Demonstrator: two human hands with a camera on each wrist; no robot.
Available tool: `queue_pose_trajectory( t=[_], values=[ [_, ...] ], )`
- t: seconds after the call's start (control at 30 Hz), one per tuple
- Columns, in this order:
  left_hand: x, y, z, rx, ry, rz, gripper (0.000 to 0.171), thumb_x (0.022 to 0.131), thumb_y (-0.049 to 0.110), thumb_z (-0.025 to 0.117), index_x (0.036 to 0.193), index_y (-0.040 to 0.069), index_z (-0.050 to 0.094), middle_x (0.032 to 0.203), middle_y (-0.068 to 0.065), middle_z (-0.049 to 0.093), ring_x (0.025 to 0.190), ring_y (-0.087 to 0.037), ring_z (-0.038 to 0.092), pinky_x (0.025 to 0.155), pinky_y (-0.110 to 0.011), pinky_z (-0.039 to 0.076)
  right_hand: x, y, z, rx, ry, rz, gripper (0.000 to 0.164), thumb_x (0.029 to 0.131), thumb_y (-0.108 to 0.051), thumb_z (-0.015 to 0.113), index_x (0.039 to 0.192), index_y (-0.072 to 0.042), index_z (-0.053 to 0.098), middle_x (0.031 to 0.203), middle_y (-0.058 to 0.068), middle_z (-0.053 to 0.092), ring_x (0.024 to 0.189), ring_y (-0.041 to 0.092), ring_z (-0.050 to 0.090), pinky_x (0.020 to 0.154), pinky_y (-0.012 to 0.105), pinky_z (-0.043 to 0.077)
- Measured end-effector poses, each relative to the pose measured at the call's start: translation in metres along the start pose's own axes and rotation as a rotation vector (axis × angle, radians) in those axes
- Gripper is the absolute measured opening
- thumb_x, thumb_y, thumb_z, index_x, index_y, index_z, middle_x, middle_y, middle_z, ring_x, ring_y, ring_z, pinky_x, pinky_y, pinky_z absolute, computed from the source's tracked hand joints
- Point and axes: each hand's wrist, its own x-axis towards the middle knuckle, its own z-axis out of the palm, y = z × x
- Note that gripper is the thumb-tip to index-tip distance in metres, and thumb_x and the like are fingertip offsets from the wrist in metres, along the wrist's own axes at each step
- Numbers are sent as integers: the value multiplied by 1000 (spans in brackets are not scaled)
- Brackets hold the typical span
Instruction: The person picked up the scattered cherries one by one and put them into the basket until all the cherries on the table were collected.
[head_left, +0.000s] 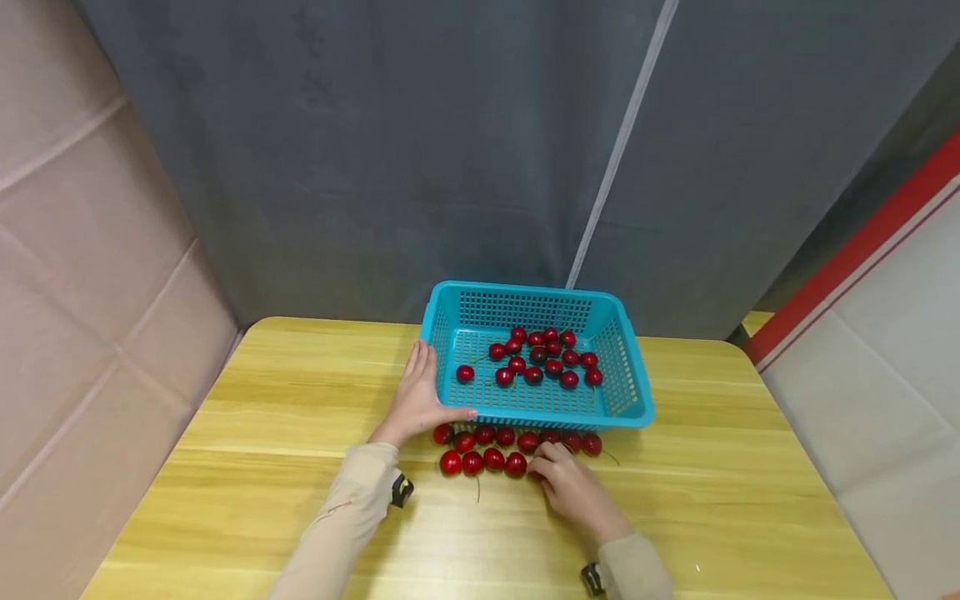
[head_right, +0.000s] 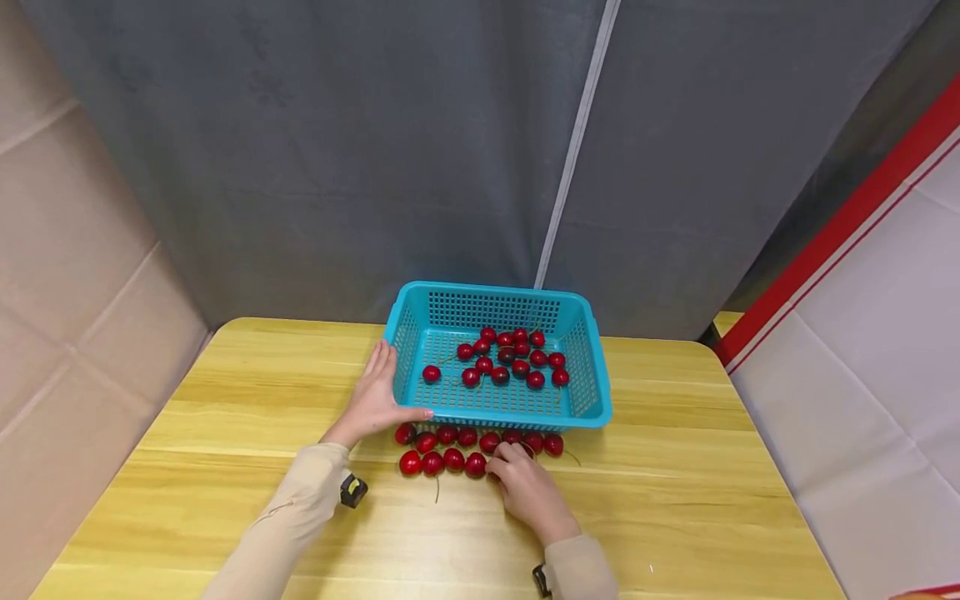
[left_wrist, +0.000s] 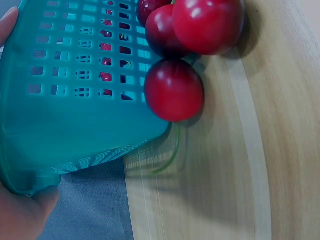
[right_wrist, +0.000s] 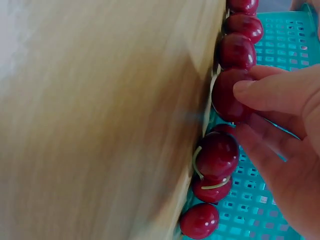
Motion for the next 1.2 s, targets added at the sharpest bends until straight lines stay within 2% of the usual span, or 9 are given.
queue_pose_trajectory(
  t=[0.13,0.57,0.83,1.07,1.2],
  values=[
    [0,-2,1,-6,9,7,130,55,68,71,142,-5,9,151,-18,-2,139,-29,-5,110,-43,13,-3,-2,-2,2,22,-25,10,74,-3,71,82,-9,69,83,-4,54,80,11,50,73,26,49],
    [-4,0,1,-12,13,10,129,55,66,72,142,-6,10,151,-18,-1,139,-30,-4,109,-45,17,-13,-14,-21,21,65,-12,18,69,2,73,84,-9,68,87,-4,55,82,10,50,72,24,50],
    [-3,-1,2,-4,5,3,128,56,65,73,142,-6,10,151,-19,0,139,-30,-4,110,-44,15,-21,-17,-31,31,146,-107,19,66,4,72,80,-8,67,86,-2,55,80,11,51,72,21,47],
    [-4,-2,1,6,16,6,129,55,66,72,142,-7,11,151,-20,1,139,-32,-2,110,-44,16,-25,-31,-58,15,175,-127,31,57,7,75,82,-9,66,91,1,57,83,14,55,72,22,49],
    [-2,-3,2,4,24,17,129,54,68,71,142,-6,12,151,-20,1,139,-31,-3,110,-44,15,-22,-34,-76,35,200,-162,37,55,11,75,85,-8,66,93,1,57,83,14,55,72,17,48]
  ],
)
